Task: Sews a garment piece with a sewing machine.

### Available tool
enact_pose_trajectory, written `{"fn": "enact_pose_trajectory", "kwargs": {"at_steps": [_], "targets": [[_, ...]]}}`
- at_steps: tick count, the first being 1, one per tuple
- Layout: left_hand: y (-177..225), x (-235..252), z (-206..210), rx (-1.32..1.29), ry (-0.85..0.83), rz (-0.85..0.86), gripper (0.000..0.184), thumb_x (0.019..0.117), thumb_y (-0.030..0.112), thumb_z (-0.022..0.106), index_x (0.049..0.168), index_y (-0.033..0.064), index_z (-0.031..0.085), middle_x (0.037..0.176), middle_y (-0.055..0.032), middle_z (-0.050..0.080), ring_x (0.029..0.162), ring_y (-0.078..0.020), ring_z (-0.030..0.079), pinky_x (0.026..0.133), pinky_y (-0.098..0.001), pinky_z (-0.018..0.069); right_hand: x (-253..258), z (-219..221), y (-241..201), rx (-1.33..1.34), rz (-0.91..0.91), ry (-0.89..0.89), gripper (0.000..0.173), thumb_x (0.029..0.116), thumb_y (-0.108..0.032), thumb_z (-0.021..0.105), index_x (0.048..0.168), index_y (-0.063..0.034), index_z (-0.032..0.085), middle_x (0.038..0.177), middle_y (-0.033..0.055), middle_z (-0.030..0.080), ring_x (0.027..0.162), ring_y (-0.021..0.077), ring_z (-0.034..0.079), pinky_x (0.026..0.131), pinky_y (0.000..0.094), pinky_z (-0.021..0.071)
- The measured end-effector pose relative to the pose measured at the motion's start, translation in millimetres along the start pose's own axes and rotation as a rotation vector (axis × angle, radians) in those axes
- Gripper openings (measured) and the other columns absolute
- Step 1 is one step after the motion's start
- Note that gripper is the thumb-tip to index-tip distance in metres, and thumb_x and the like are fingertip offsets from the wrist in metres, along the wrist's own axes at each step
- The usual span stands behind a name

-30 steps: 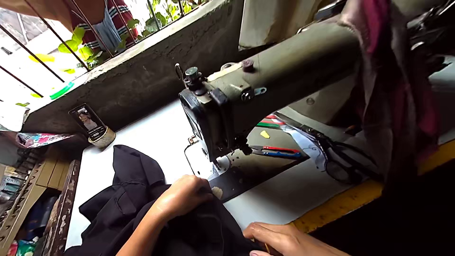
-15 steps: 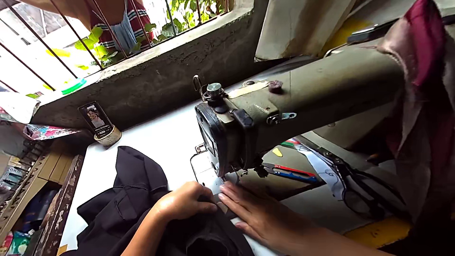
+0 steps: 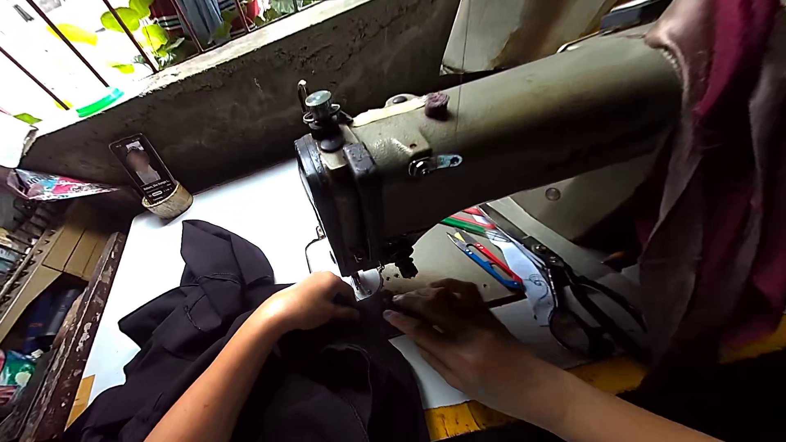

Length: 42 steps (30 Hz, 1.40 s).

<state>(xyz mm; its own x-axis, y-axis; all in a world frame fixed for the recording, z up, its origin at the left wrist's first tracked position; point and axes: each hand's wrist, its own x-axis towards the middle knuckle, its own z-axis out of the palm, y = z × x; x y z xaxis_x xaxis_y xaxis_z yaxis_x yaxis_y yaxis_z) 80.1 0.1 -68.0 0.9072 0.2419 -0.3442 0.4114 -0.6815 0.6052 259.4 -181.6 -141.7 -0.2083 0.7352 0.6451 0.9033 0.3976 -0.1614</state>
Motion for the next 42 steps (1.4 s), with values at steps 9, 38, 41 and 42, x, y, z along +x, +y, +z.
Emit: {"fn": "enact_pose_trajectory", "kwargs": {"at_steps": [9,38,41,42], "targets": [[7,-17,5,0.141,0.056,-0.142,0.017,0.0985,0.019,0.068,0.095,0.0045,0.076,0.090,-0.0077,0.070,0.087,-0.0193,0.066,0.079,-0.0439,0.0531,21,28,26,-0.020,-0.174,-0.187,0.033,0.0970,-0.014,0.052,0.123,-0.0143,0.072,0.117,0.0032,0.071,0.111,0.0221,0.065,0.093,0.0416,0.0475],[-27,-24,80,0.248,0.704,0.268,0.015,0.0942,0.024,0.063,0.093,0.0136,0.074,0.094,-0.0013,0.068,0.092,-0.0169,0.064,0.080,-0.0338,0.0501,49,53,7,-0.060,0.332,-0.115,0.024,0.0964,-0.025,0.059,0.101,-0.0093,0.077,0.102,0.0111,0.073,0.097,0.0312,0.068,0.082,0.0520,0.0485],[-28,-27,71,0.198,0.637,0.200,0.019,0.0950,0.028,0.062,0.093,0.0145,0.075,0.083,0.0002,0.063,0.084,-0.0155,0.062,0.075,-0.0345,0.0484,46,51,8,-0.084,0.199,-0.051,0.018,0.0934,-0.019,0.060,0.094,-0.0107,0.075,0.094,0.0065,0.073,0.091,0.0252,0.068,0.079,0.0441,0.0502],[-29,-27,68,0.166,0.603,0.181,0.019,0.0953,0.028,0.062,0.094,0.0142,0.075,0.082,0.0001,0.064,0.084,-0.0154,0.063,0.076,-0.0351,0.0485,43,49,9,-0.097,0.126,-0.041,0.016,0.0937,-0.018,0.059,0.091,-0.0127,0.074,0.091,0.0043,0.071,0.090,0.0224,0.068,0.080,0.0408,0.0510]]}}
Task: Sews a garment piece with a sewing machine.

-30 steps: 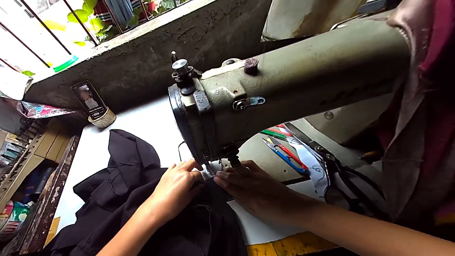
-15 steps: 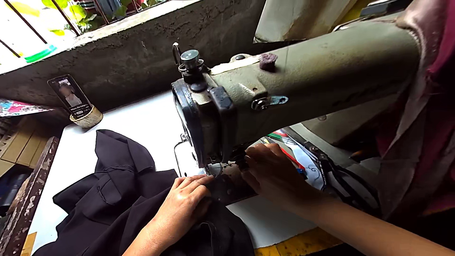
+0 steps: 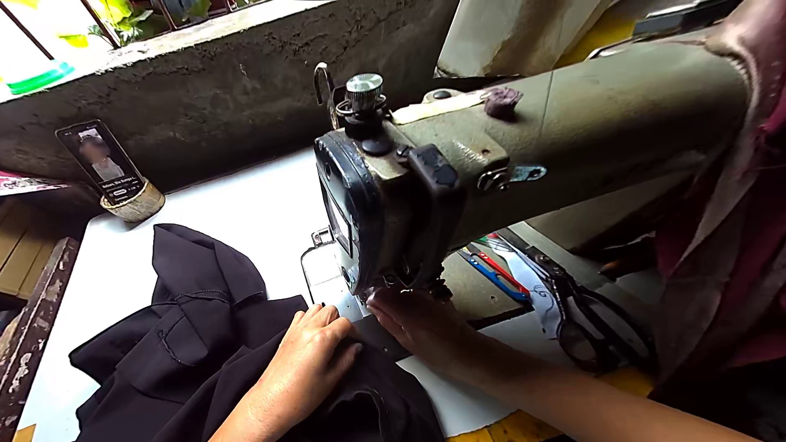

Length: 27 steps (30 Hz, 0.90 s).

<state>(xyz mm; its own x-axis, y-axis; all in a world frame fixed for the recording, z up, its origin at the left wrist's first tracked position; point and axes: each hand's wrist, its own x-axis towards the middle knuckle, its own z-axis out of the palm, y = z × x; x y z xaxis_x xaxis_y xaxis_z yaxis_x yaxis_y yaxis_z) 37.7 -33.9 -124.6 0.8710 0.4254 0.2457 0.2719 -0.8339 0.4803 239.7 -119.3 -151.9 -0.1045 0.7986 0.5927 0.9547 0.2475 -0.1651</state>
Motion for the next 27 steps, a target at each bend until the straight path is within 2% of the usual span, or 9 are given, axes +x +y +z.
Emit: {"fn": "enact_pose_trajectory", "kwargs": {"at_steps": [3,7,9,13,15,17,20,22,27], "targets": [[-1,1,-5,-0.065,-0.069,-0.050,0.021,0.0964,0.029,0.062,0.096,0.0136,0.076,0.083,0.0002,0.063,0.085,-0.0149,0.062,0.078,-0.0354,0.0485,-5,-2,1,0.011,-0.147,-0.005,0.013,0.0942,-0.016,0.057,0.089,-0.0153,0.070,0.088,0.0035,0.068,0.087,0.0194,0.067,0.084,0.0392,0.0489],[-3,5,-7,-0.085,-0.102,-0.066,0.023,0.0979,0.030,0.061,0.097,0.0122,0.076,0.084,-0.0010,0.065,0.086,-0.0150,0.063,0.079,-0.0364,0.0480,-1,-9,8,-0.089,-0.168,-0.053,0.010,0.0897,-0.012,0.062,0.090,-0.0138,0.072,0.087,0.0055,0.071,0.084,0.0216,0.070,0.082,0.0434,0.0511],[-8,11,-10,-0.127,-0.152,-0.071,0.022,0.0992,0.028,0.061,0.099,0.0113,0.076,0.085,-0.0003,0.065,0.084,-0.0129,0.063,0.080,-0.0370,0.0479,4,-14,20,-0.087,-0.124,-0.033,0.009,0.0865,-0.009,0.067,0.091,-0.0096,0.076,0.086,0.0084,0.072,0.083,0.0259,0.069,0.077,0.0461,0.0488],[-14,31,-21,-0.200,-0.289,-0.129,0.017,0.0977,0.025,0.065,0.097,0.0113,0.076,0.085,0.0017,0.066,0.081,-0.0066,0.063,0.075,-0.0289,0.0514,16,-30,36,-0.177,-0.029,0.009,0.006,0.0842,0.001,0.063,0.080,0.0011,0.067,0.072,0.0181,0.064,0.073,0.0373,0.067,0.073,0.0529,0.0481],[-11,40,-27,-0.227,-0.368,-0.205,0.016,0.0976,0.024,0.067,0.096,0.0111,0.076,0.083,0.0022,0.065,0.079,-0.0059,0.063,0.073,-0.0270,0.0513,11,-32,35,-0.145,-0.034,0.024,0.012,0.0863,-0.004,0.060,0.088,-0.0009,0.071,0.082,0.0185,0.065,0.080,0.0382,0.067,0.071,0.0525,0.0478],[-6,47,-33,-0.226,-0.439,-0.281,0.015,0.0978,0.023,0.068,0.097,0.0106,0.077,0.085,0.0009,0.065,0.081,-0.0082,0.063,0.075,-0.0307,0.0520,-4,-27,27,-0.045,-0.093,0.058,0.018,0.0912,-0.014,0.056,0.088,-0.0083,0.073,0.091,0.0133,0.068,0.088,0.0312,0.065,0.078,0.0484,0.0465],[-1,59,-40,-0.191,-0.561,-0.350,0.016,0.0987,0.025,0.068,0.099,0.0102,0.076,0.090,-0.0023,0.069,0.087,-0.0133,0.065,0.080,-0.0398,0.0524,-27,-21,17,0.067,-0.217,-0.050,0.027,0.1018,-0.016,0.049,0.116,-0.0182,0.071,0.101,0.0052,0.069,0.098,0.0207,0.064,0.094,0.0422,0.0448],[2,70,-43,-0.165,-0.646,-0.376,0.016,0.0989,0.024,0.069,0.097,0.0094,0.075,0.088,-0.0030,0.070,0.085,-0.0132,0.065,0.079,-0.0396,0.0524,-28,-20,16,0.102,-0.255,-0.092,0.032,0.1016,-0.015,0.049,0.127,-0.0221,0.067,0.107,0.0046,0.068,0.103,0.0205,0.063,0.094,0.0391,0.0459],[16,90,-52,-0.119,-0.768,-0.392,0.013,0.0978,0.017,0.070,0.099,0.0040,0.073,0.090,-0.0060,0.069,0.086,-0.0131,0.063,0.081,-0.0357,0.0515,-24,-19,18,0.150,-0.271,-0.096,0.034,0.0980,-0.015,0.051,0.122,-0.0239,0.073,0.104,0.0027,0.068,0.099,0.0209,0.061,0.085,0.0348,0.0478]]}}
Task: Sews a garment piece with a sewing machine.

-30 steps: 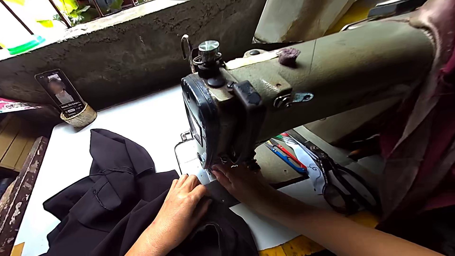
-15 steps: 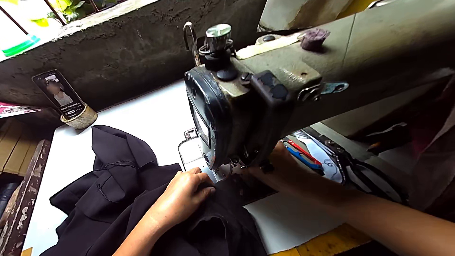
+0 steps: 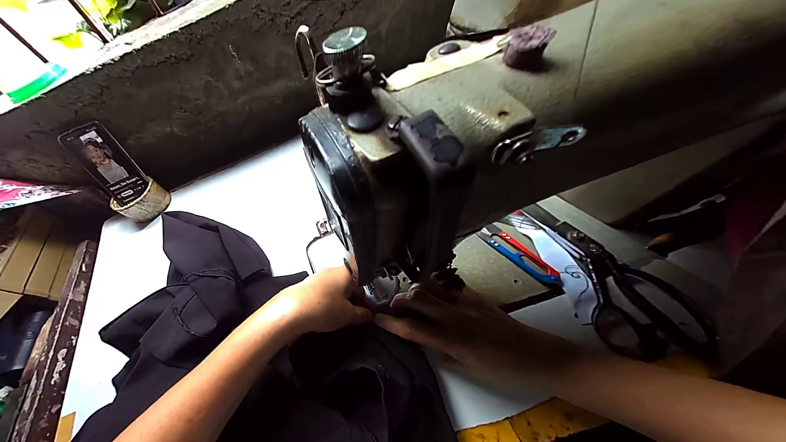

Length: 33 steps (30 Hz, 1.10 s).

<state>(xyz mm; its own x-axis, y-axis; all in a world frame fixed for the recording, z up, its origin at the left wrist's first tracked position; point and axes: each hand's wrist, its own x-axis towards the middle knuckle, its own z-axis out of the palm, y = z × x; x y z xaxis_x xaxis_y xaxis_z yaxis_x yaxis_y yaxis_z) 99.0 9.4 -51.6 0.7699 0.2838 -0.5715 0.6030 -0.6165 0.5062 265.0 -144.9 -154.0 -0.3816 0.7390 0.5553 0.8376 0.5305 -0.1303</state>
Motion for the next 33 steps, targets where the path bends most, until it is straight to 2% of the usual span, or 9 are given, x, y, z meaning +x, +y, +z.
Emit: {"fn": "enact_pose_trajectory", "kwargs": {"at_steps": [6,11,14,19,22,25,27,30,33], "targets": [[0,-1,8,0.118,0.070,-0.032,0.018,0.0983,0.024,0.070,0.107,0.0078,0.073,0.101,-0.0087,0.071,0.097,-0.0220,0.067,0.088,-0.0492,0.0520,1,1,-2,-0.045,-0.037,-0.021,0.030,0.0999,-0.015,0.049,0.119,-0.0215,0.071,0.106,0.0025,0.068,0.100,0.0212,0.061,0.086,0.0372,0.0469],[-6,-40,48,0.548,0.744,0.017,0.032,0.0819,0.032,0.084,0.101,0.0079,0.074,0.092,-0.0128,0.070,0.091,-0.0340,0.068,0.084,-0.0588,0.0506,4,8,-6,-0.037,-0.036,0.012,0.030,0.1013,-0.013,0.047,0.117,-0.0170,0.072,0.094,0.0014,0.065,0.090,0.0203,0.059,0.080,0.0367,0.0454],[8,-94,85,0.483,0.963,0.064,0.029,0.0963,0.025,0.066,0.120,0.0101,0.071,0.122,-0.0201,0.069,0.116,-0.0374,0.065,0.094,-0.0553,0.0481,4,9,-5,-0.036,-0.035,0.019,0.032,0.1029,-0.014,0.045,0.119,-0.0171,0.072,0.097,0.0019,0.067,0.092,0.0208,0.061,0.081,0.0368,0.0471],[-40,-95,163,0.239,1.012,0.172,0.036,0.1033,0.012,0.049,0.135,0.0232,0.061,0.138,-0.0216,0.058,0.134,-0.0293,0.053,0.108,-0.0465,0.0428,5,9,-8,-0.040,-0.034,0.021,0.031,0.1036,-0.013,0.044,0.118,-0.0139,0.072,0.097,0.0024,0.067,0.093,0.0204,0.061,0.081,0.0358,0.0458],[-92,-71,136,0.408,1.033,0.356,0.029,0.1067,0.021,0.043,0.127,0.0305,0.062,0.140,-0.0092,0.059,0.134,-0.0231,0.054,0.107,-0.0441,0.0433,6,9,-12,-0.038,-0.015,0.021,0.028,0.1035,-0.011,0.045,0.114,-0.0121,0.071,0.096,0.0033,0.067,0.093,0.0207,0.061,0.081,0.0352,0.0472],[-124,-53,99,0.512,0.985,0.677,0.022,0.1060,0.014,0.042,0.098,0.0166,0.063,0.144,-0.0042,0.059,0.142,-0.0204,0.046,0.117,-0.0437,0.0331,6,9,-15,-0.048,-0.005,0.030,0.026,0.1026,-0.010,0.046,0.112,-0.0120,0.070,0.097,0.0040,0.067,0.093,0.0209,0.061,0.080,0.0353,0.0474],[-124,-54,85,0.611,0.886,0.828,0.026,0.1065,0.013,0.037,0.092,0.0157,0.057,0.129,-0.0040,0.069,0.134,-0.0185,0.055,0.117,-0.0430,0.0311,6,10,-16,-0.052,0.004,0.033,0.026,0.1029,-0.010,0.046,0.113,-0.0117,0.069,0.103,0.0050,0.068,0.095,0.0210,0.062,0.081,0.0353,0.0482],[-95,-63,82,0.569,0.821,0.861,0.025,0.1055,0.016,0.035,0.089,0.0155,0.053,0.081,-0.0014,0.064,0.092,-0.0163,0.065,0.111,-0.0406,0.0372,6,10,-17,-0.057,0.009,0.017,0.028,0.1024,-0.009,0.046,0.114,-0.0126,0.071,0.117,0.0050,0.071,0.107,0.0207,0.065,0.089,0.0356,0.0499],[-58,-71,84,0.345,0.954,0.653,0.023,0.1008,0.017,0.040,0.097,0.0134,0.063,0.085,-0.0011,0.068,0.091,-0.0124,0.065,0.104,-0.0321,0.0415,6,10,-16,-0.070,-0.028,0.007,0.029,0.1010,-0.007,0.046,0.112,-0.0135,0.072,0.119,0.0025,0.071,0.111,0.0203,0.063,0.089,0.0360,0.0475]]}}
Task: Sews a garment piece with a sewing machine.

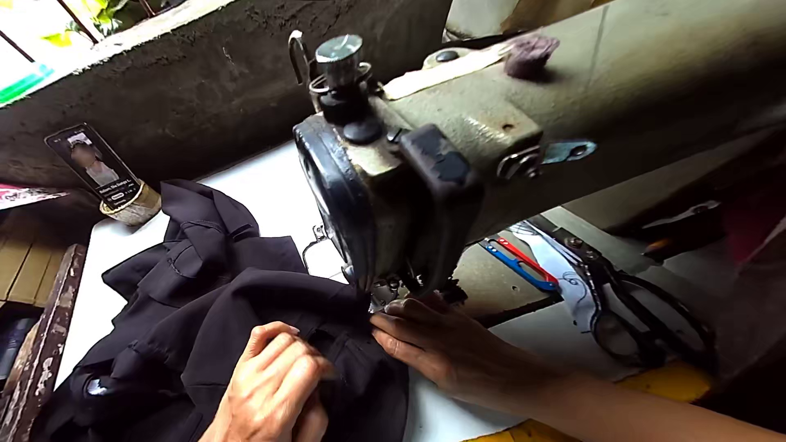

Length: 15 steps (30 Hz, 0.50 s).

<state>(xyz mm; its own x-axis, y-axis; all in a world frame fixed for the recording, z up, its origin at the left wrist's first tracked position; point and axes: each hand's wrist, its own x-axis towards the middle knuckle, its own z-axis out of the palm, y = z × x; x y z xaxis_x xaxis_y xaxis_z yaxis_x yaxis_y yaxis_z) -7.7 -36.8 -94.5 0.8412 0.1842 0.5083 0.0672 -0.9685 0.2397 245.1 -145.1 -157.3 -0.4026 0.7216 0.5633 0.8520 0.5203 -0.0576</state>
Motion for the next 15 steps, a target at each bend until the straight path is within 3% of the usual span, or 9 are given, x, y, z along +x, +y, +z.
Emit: {"fn": "enact_pose_trajectory", "kwargs": {"at_steps": [3,5,7,10,12,15], "targets": [[19,19,21,0.039,0.099,-0.102,0.017,0.1008,0.015,0.054,0.103,0.0121,0.071,0.102,-0.0022,0.075,0.097,-0.0125,0.066,0.090,-0.0291,0.0485,1,0,1,0.009,-0.008,0.007,0.028,0.1012,-0.007,0.046,0.110,-0.0131,0.072,0.119,0.0021,0.071,0.112,0.0199,0.063,0.091,0.0360,0.0470],[17,19,42,0.174,0.044,-0.089,0.018,0.1002,0.016,0.059,0.101,0.0115,0.076,0.098,-0.0024,0.076,0.091,-0.0153,0.069,0.084,-0.0304,0.0525,1,0,1,0.018,-0.005,0.008,0.027,0.1018,-0.008,0.046,0.108,-0.0124,0.072,0.116,0.0025,0.072,0.110,0.0198,0.063,0.090,0.0351,0.0477],[13,9,55,0.237,0.019,-0.094,0.019,0.0997,0.016,0.060,0.097,0.0094,0.078,0.096,-0.0044,0.076,0.092,-0.0185,0.071,0.086,-0.0317,0.0555,1,1,2,0.022,0.004,0.008,0.028,0.1010,-0.008,0.046,0.108,-0.0133,0.073,0.113,0.0017,0.073,0.109,0.0193,0.064,0.091,0.0346,0.0480],[15,-4,61,0.253,0.069,-0.107,0.019,0.1005,0.017,0.061,0.097,0.0092,0.078,0.101,-0.0055,0.077,0.101,-0.0195,0.071,0.096,-0.0330,0.0531,3,4,1,0.023,0.022,0.022,0.029,0.0991,-0.009,0.047,0.108,-0.0147,0.073,0.111,0.0010,0.073,0.107,0.0189,0.065,0.092,0.0352,0.0485],[15,-6,64,0.238,0.113,-0.121,0.017,0.1003,0.017,0.062,0.098,0.0102,0.077,0.102,-0.0050,0.077,0.101,-0.0183,0.071,0.096,-0.0310,0.0529,4,3,1,0.035,0.025,0.015,0.028,0.0992,-0.009,0.047,0.108,-0.0143,0.073,0.111,0.0014,0.073,0.106,0.0189,0.064,0.092,0.0352,0.0471],[15,-4,65,0.219,0.137,-0.130,0.018,0.1012,0.018,0.061,0.108,0.0100,0.076,0.100,-0.0039,0.076,0.100,-0.0174,0.070,0.094,-0.0304,0.0528,5,4,1,0.033,0.033,0.032,0.027,0.0982,-0.009,0.048,0.106,-0.0143,0.073,0.106,0.0011,0.072,0.103,0.0186,0.064,0.090,0.0347,0.0474]]}}
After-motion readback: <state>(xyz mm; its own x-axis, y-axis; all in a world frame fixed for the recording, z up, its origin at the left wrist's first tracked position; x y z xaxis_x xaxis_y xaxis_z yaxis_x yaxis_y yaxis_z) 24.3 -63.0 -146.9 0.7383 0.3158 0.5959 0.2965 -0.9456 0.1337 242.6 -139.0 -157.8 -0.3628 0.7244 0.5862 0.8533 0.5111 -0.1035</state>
